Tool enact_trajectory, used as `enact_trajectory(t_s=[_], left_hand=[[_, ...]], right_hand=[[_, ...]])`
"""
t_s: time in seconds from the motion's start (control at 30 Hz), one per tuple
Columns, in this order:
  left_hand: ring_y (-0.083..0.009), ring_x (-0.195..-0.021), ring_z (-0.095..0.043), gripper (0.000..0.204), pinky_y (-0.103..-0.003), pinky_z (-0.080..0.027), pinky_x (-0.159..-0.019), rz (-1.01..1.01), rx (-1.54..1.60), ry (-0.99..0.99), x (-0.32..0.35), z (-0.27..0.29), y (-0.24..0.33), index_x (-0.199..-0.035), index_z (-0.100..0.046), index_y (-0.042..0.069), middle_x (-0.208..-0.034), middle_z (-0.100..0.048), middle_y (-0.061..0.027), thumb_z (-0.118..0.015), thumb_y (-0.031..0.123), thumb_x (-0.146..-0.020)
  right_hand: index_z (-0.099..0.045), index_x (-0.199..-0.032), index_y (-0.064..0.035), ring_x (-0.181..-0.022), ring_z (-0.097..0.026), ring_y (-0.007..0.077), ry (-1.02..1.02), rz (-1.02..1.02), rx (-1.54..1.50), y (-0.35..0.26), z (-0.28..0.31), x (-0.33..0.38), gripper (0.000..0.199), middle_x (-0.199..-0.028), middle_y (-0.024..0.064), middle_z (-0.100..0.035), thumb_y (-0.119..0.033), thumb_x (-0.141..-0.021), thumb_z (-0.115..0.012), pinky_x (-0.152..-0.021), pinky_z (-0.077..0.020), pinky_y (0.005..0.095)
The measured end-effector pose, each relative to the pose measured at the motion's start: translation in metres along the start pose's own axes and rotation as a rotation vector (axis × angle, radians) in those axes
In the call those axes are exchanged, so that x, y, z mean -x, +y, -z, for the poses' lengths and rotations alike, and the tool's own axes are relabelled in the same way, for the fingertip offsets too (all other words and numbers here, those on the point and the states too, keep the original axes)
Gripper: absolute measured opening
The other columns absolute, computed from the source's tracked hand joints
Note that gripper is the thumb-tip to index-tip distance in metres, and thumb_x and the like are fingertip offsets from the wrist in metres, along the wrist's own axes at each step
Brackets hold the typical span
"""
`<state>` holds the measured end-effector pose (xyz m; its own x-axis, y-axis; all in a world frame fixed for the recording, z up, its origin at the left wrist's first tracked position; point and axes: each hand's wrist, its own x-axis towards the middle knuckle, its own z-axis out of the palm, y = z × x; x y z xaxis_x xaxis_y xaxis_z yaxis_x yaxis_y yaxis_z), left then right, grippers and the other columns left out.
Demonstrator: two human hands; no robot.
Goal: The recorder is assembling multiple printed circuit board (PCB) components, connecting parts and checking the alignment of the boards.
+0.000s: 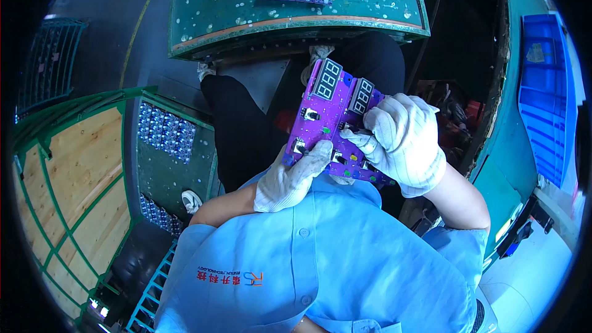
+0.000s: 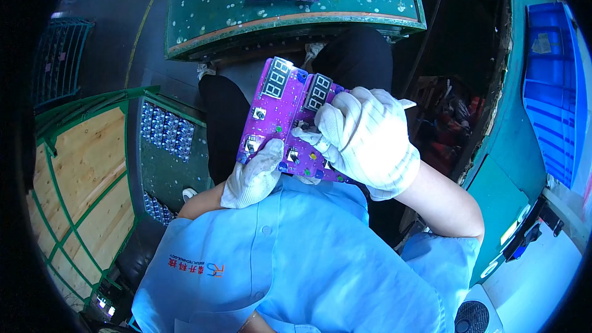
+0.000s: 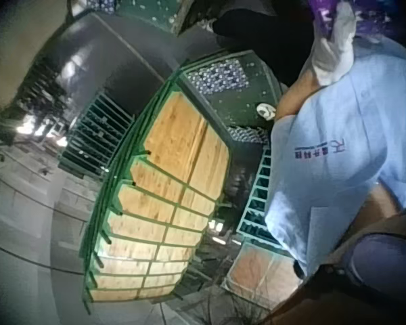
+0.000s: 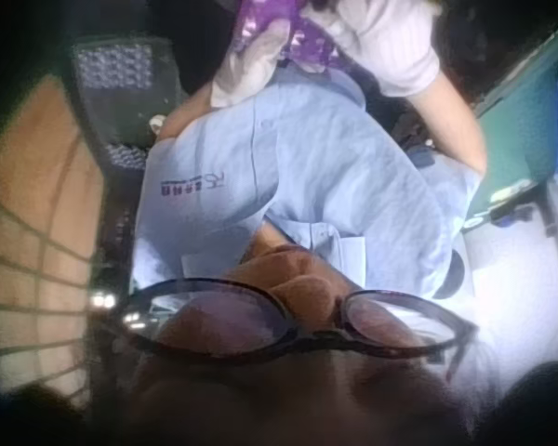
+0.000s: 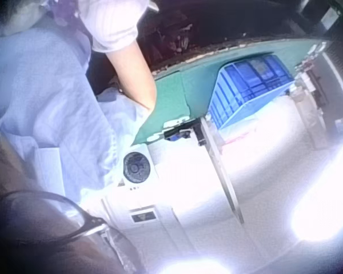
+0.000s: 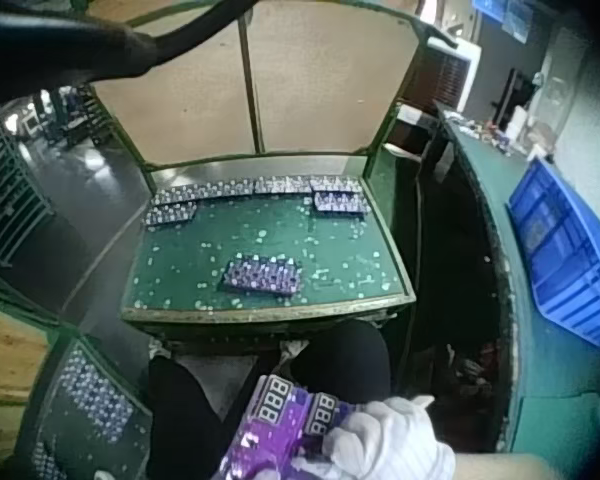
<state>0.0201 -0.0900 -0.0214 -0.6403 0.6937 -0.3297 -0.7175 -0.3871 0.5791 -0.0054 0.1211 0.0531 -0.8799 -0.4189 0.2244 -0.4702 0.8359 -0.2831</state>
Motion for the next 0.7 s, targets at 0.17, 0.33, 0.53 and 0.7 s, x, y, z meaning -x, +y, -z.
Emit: enact_trajectory(t_s=[0.17,0.33,0.53,0.7], left_hand=[[-0.0161,-0.107,-0.051,0.032,-0.028,-0.041,-0.094,0.039,0.039,0.016,0.003,0.013,-0.010,-0.121,-0.039,0.003,-0.117,-0.049,-0.0109,-0.045,0.009,-0.089],[-0.0154,-0.107,-0.051,0.030,-0.027,-0.040,-0.095,-0.038,0.039,0.032,0.006,0.021,-0.028,-0.117,-0.043,0.002,-0.116,-0.050,-0.0101,-0.047,0.010,-0.089],[-0.0177,-0.108,-0.051,0.037,-0.030,-0.042,-0.093,0.053,0.155,0.125,-0.008,-0.013,-0.001,-0.120,-0.041,0.001,-0.117,-0.050,-0.0112,-0.049,0.013,-0.086],[-0.0243,-0.106,-0.053,0.056,-0.037,-0.044,-0.089,-0.039,0.093,0.138,-0.021,-0.057,0.049,-0.126,-0.036,0.001,-0.118,-0.050,-0.0147,-0.056,0.024,-0.080]], right_hand=[[-0.051,-0.070,-0.0091,-0.066,-0.054,0.0264,0.022,0.071,0.061,0.001,-0.008,0.003,0.026,-0.067,0.0070,-0.052,-0.032,-0.069,-0.062,-0.059,-0.0412,0.0388],[-0.052,-0.070,-0.0084,-0.062,-0.055,0.0263,0.033,0.149,0.040,0.007,-0.002,-0.001,0.029,-0.065,0.0074,-0.053,-0.035,-0.066,-0.063,-0.057,-0.0427,0.0383],[-0.051,-0.068,-0.0075,-0.060,-0.054,0.0259,0.087,0.009,-0.004,0.004,0.000,-0.005,0.045,-0.065,0.0073,-0.053,-0.048,-0.058,-0.068,-0.057,-0.0423,0.0380],[-0.050,-0.075,-0.0072,-0.058,-0.055,0.0226,0.166,0.139,-0.057,0.020,0.008,-0.006,0.031,-0.069,0.0053,-0.055,-0.034,-0.067,-0.064,-0.054,-0.0437,0.0348]])
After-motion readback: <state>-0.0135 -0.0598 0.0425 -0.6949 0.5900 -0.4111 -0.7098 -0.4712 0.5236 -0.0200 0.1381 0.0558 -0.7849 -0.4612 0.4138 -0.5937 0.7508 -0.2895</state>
